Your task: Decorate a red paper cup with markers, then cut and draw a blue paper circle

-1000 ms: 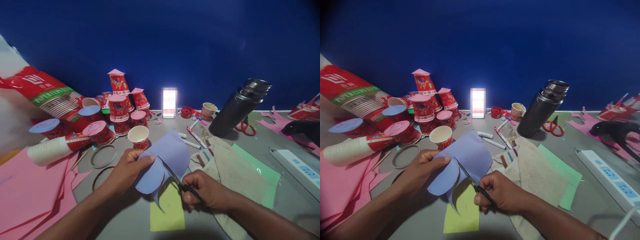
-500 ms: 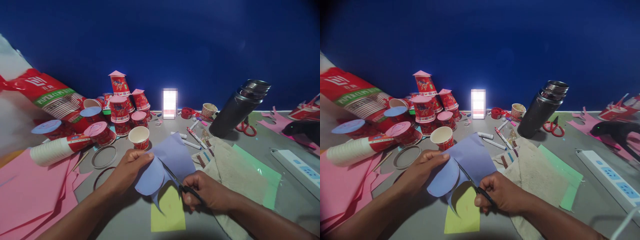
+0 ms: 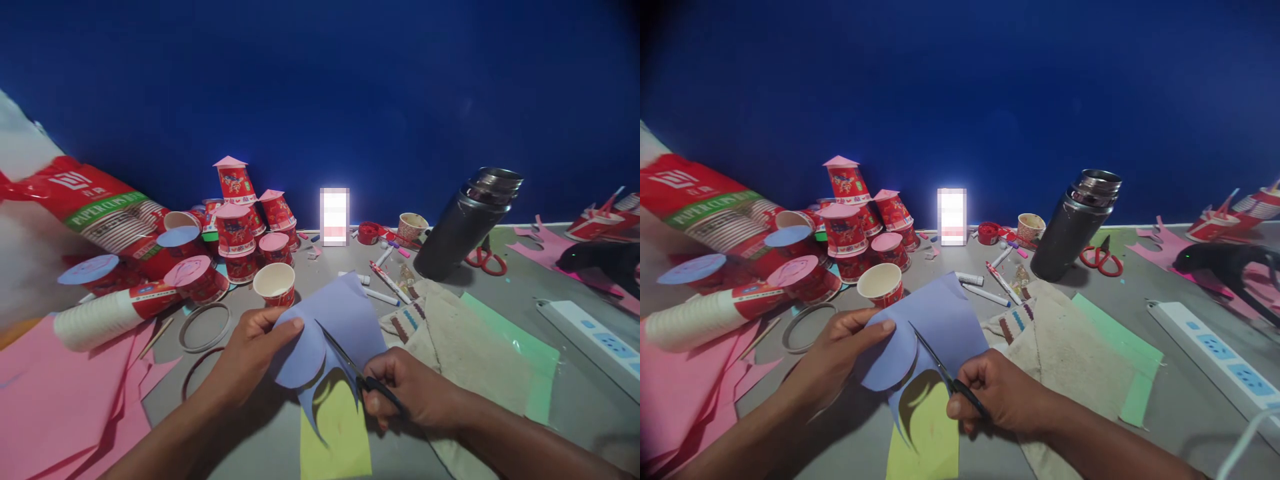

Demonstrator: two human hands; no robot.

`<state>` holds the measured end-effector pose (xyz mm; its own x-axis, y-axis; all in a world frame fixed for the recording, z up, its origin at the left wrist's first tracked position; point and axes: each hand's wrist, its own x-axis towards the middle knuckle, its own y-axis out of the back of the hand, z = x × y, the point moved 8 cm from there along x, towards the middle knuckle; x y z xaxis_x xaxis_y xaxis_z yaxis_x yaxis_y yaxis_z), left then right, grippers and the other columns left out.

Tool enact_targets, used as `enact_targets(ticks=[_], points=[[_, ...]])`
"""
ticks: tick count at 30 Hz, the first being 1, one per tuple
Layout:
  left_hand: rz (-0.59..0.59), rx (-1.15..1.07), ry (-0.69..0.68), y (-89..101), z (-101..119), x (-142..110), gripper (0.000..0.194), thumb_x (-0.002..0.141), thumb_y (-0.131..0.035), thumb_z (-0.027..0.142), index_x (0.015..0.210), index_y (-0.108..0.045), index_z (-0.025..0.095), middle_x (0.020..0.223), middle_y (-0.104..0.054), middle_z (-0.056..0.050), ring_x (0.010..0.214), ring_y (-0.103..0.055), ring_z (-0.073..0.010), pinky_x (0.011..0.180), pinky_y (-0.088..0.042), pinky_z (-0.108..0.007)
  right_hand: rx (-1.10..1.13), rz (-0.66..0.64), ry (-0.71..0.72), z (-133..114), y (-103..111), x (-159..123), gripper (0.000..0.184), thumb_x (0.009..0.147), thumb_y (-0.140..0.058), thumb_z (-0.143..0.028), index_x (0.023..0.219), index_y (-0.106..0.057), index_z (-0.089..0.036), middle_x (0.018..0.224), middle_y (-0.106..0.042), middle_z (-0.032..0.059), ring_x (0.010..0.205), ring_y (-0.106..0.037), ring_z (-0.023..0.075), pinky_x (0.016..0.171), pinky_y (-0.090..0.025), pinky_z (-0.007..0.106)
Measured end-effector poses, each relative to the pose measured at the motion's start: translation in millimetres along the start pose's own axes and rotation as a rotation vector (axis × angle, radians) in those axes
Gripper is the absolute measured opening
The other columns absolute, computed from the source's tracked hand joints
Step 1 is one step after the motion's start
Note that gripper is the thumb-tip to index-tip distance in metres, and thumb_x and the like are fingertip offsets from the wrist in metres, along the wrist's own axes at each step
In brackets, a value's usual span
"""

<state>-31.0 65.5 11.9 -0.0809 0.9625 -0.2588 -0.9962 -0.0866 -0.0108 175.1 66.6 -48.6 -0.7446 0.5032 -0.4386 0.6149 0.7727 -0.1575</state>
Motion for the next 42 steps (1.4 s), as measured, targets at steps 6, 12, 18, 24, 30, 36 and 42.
enact_targets(ticks=[6, 12, 18, 24, 30, 36, 42], points=[[-0.005, 0.026, 0.020, -2.0, 0.6, -1.3, 0.050, 0.070, -0.085, 0.061, 0.067, -0.069, 0.013, 0.063, -0.060, -0.002, 0.057, -0.051, -0.0126, 0.053, -0.039, -0.024, -0.008, -0.031, 0.016, -2.4, -1.4, -0.4, 0.064, 0.058, -0.093, -0.071, 0.066, -0.059, -0.017, 0.056, -0.062, -0.0023, 0.047, -0.048, 0.0069, 0.045, -0.030, 0.019], [-0.039, 0.008, -0.005, -3.7, 1.0, 1.2, 0.047, 0.071, -0.085, 0.057, 0.065, -0.067, 0.014, 0.059, -0.055, 0.001, 0.053, -0.047, -0.0103, 0.051, -0.036, -0.023, 0.016, -0.044, 0.016, -1.6, -2.4, -0.4, 0.065, 0.057, -0.093, -0.072, 0.066, -0.058, -0.018, 0.055, -0.060, -0.0032, 0.047, -0.046, 0.0067, 0.045, -0.030, 0.019], [-0.054, -0.002, 0.002, -1.9, -1.9, 1.7, 0.043, 0.074, -0.085, 0.054, 0.069, -0.069, 0.015, 0.062, -0.063, -0.002, 0.053, -0.054, -0.0121, 0.051, -0.040, -0.022, -0.013, -0.032, -0.003, -1.8, -1.8, -2.2, 0.065, 0.056, -0.094, -0.072, 0.065, -0.058, -0.018, 0.053, -0.059, -0.0034, 0.047, -0.048, 0.0073, 0.046, -0.031, 0.019], [-0.051, -0.001, 0.018, -1.9, -1.8, -0.1, 0.043, 0.072, -0.086, 0.055, 0.069, -0.068, 0.015, 0.062, -0.065, -0.003, 0.053, -0.056, -0.0133, 0.049, -0.041, -0.022, -0.020, -0.036, -0.012, -2.9, -2.1, -3.0, 0.064, 0.056, -0.094, -0.069, 0.065, -0.058, -0.018, 0.055, -0.061, -0.0027, 0.049, -0.049, 0.0076, 0.046, -0.030, 0.019], [-0.085, 0.033, 0.057, -5.5, -0.9, -3.6, 0.042, 0.073, -0.084, 0.055, 0.073, -0.072, 0.014, 0.059, -0.065, -0.003, 0.049, -0.057, -0.0136, 0.045, -0.041, -0.022, -0.012, -0.060, 0.005, -3.0, -3.2, -2.4, 0.062, 0.060, -0.092, -0.070, 0.064, -0.060, -0.017, 0.055, -0.062, -0.0023, 0.049, -0.049, 0.0075, 0.047, -0.031, 0.019], [-0.101, -0.003, 0.060, -7.5, 0.1, -3.0, 0.042, 0.071, -0.086, 0.055, 0.073, -0.073, 0.014, 0.058, -0.065, -0.002, 0.048, -0.056, -0.0124, 0.044, -0.043, -0.021, -0.020, -0.051, 0.002, -0.8, -1.2, -2.7, 0.061, 0.062, -0.091, -0.070, 0.066, -0.064, -0.016, 0.056, -0.063, -0.0017, 0.050, -0.050, 0.0080, 0.048, -0.033, 0.019], [-0.137, -0.007, 0.073, -9.2, -0.7, -3.7, 0.041, 0.070, -0.086, 0.053, 0.067, -0.072, 0.015, 0.055, -0.064, -0.003, 0.044, -0.055, -0.0125, 0.041, -0.042, -0.021, -0.003, -0.080, -0.009, -0.6, -4.2, -2.6, 0.062, 0.059, -0.093, -0.070, 0.065, -0.063, -0.016, 0.055, -0.062, -0.0025, 0.050, -0.050, 0.0077, 0.048, -0.033, 0.019]])
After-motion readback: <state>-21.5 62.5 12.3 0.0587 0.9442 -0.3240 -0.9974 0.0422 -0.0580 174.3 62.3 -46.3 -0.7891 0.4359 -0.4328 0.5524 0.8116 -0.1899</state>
